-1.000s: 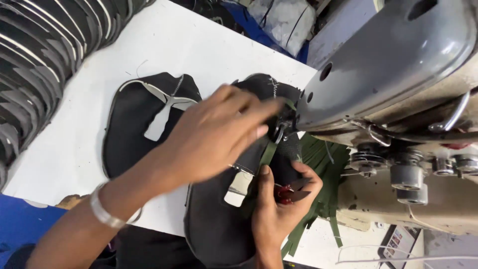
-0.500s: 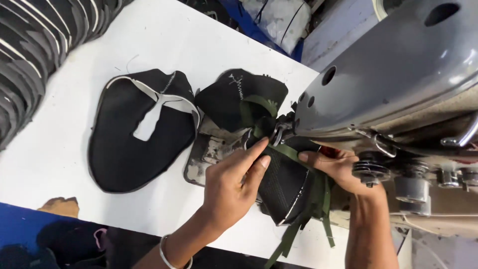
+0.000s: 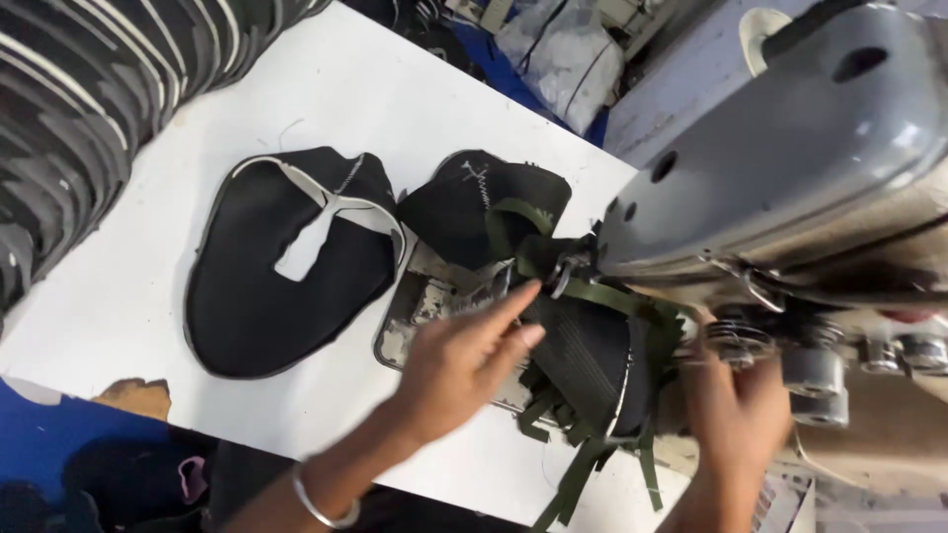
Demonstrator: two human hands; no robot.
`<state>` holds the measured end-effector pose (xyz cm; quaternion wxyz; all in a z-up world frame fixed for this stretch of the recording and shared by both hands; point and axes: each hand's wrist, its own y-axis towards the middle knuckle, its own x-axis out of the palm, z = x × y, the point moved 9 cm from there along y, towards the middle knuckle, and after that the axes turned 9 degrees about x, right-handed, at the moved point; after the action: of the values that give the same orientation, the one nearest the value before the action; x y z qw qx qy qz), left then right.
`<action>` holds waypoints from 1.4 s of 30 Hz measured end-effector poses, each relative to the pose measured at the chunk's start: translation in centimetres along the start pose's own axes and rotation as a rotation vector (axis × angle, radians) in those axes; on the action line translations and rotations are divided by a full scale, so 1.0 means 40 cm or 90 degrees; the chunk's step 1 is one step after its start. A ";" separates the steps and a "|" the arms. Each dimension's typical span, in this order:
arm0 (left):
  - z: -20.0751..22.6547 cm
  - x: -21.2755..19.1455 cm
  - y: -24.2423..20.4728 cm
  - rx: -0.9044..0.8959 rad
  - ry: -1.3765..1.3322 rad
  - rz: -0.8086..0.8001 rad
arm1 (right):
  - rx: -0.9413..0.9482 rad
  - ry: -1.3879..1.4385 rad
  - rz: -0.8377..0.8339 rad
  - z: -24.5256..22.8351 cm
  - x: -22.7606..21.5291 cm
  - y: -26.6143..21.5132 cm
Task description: The person sews a green elastic strap onto black footwear using a sewing machine. They repeatedly pick up a piece of footwear, position the strap, sew it in place, and then cut the excess strap with scissors before placing the finished item aside.
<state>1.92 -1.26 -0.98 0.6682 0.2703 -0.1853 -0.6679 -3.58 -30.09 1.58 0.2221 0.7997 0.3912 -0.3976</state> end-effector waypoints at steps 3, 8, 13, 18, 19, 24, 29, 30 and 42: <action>-0.021 -0.075 0.071 0.106 0.054 0.005 | -0.024 0.362 0.135 0.112 -0.081 -0.124; -0.162 -0.081 0.234 0.302 0.465 0.009 | 0.296 0.545 -0.005 0.223 0.060 -0.235; -0.359 -0.008 0.275 0.118 0.329 -0.286 | 0.263 0.921 -0.539 -0.007 0.301 -0.348; -0.197 -0.075 0.278 -0.064 -0.147 -0.259 | 0.264 0.984 -0.652 -0.244 0.358 -0.363; -0.159 -0.106 0.284 -0.053 -0.095 -0.219 | 0.301 1.009 -0.662 -0.275 0.364 -0.359; 0.034 -0.201 0.252 0.321 0.053 -0.022 | 0.423 1.115 -0.663 -0.376 0.394 -0.328; 0.108 -0.177 0.221 0.420 0.165 -0.047 | 0.365 1.306 -0.640 -0.393 0.405 -0.269; 0.114 -0.167 0.220 0.427 0.158 -0.066 | 0.364 1.326 -0.625 -0.375 0.408 -0.258; 0.037 0.019 0.337 0.146 0.556 -0.207 | -0.025 0.498 -0.011 -0.079 0.110 -0.303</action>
<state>11.71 -2.69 8.31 0.5365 0.6228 0.0851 -0.5631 -10.20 -18.79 -0.67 0.0682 0.8833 0.4603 -0.0568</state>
